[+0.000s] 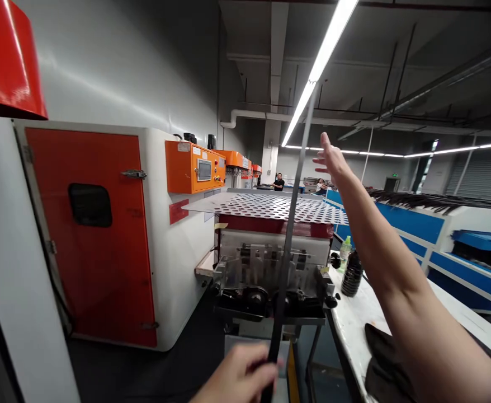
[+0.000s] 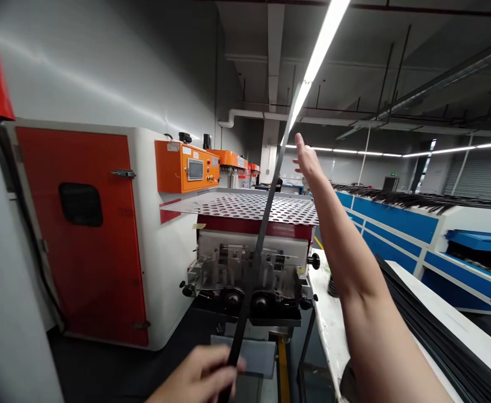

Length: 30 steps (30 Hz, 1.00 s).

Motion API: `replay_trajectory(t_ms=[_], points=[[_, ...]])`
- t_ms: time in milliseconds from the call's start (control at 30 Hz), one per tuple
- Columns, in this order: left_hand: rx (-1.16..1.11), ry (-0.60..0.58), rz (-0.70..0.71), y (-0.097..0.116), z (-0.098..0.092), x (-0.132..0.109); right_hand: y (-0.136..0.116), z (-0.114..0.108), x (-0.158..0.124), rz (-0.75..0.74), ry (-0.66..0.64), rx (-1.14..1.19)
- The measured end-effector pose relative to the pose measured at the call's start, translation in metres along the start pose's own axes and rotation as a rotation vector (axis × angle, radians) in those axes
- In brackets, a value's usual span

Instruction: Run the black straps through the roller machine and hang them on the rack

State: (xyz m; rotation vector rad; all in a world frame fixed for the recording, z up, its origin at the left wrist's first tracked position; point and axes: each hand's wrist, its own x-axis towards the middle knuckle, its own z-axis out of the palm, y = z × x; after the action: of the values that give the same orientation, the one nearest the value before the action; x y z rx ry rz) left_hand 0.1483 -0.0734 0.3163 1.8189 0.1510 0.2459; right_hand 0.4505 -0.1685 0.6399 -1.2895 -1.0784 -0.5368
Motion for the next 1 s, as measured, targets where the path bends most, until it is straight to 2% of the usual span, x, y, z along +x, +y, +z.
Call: replay_trajectory(t_ms=[67,133,167,267,300,367,433,500,567,667,767,867,1000], points=[[-0.07,-0.126,0.101,0.037,-0.012,0.028,0.001,-0.003,-0.04,-0.021,0.029,-0.067],[-0.125,-0.144,0.181,0.066,-0.021,0.055,-0.002,-0.007,-0.109,-0.002,-0.035,-0.117],[-0.148,-0.134,0.203,0.076,-0.025,0.065,-0.005,-0.007,-0.148,0.094,-0.123,-0.114],[-0.213,-0.127,0.25,0.089,-0.031,0.084,-0.01,0.006,-0.249,0.45,-0.471,0.044],[-0.227,-0.139,0.261,0.09,-0.032,0.087,-0.01,0.014,-0.272,0.507,-0.543,0.089],[-0.233,-0.188,0.27,0.092,-0.036,0.091,-0.008,0.03,-0.299,0.547,-0.602,0.173],[-0.221,-0.237,0.258,0.103,-0.045,0.099,-0.006,0.042,-0.301,0.539,-0.605,0.23],[-0.199,-0.271,0.265,0.126,-0.059,0.113,-0.009,0.046,-0.286,0.502,-0.614,0.232],[-0.167,-0.269,0.303,0.162,-0.077,0.133,-0.016,0.044,-0.26,0.403,-0.622,0.166],[-0.135,-0.249,0.427,0.221,-0.099,0.161,-0.027,0.04,-0.215,0.183,-0.554,0.012],[-0.116,-0.23,0.563,0.262,-0.107,0.175,-0.024,0.043,-0.181,0.025,-0.48,-0.082],[-0.074,-0.154,0.588,0.272,-0.104,0.172,-0.008,0.049,-0.169,-0.039,-0.453,-0.109],[-0.04,-0.09,0.622,0.252,-0.096,0.163,0.01,0.056,-0.175,0.007,-0.531,-0.058]])
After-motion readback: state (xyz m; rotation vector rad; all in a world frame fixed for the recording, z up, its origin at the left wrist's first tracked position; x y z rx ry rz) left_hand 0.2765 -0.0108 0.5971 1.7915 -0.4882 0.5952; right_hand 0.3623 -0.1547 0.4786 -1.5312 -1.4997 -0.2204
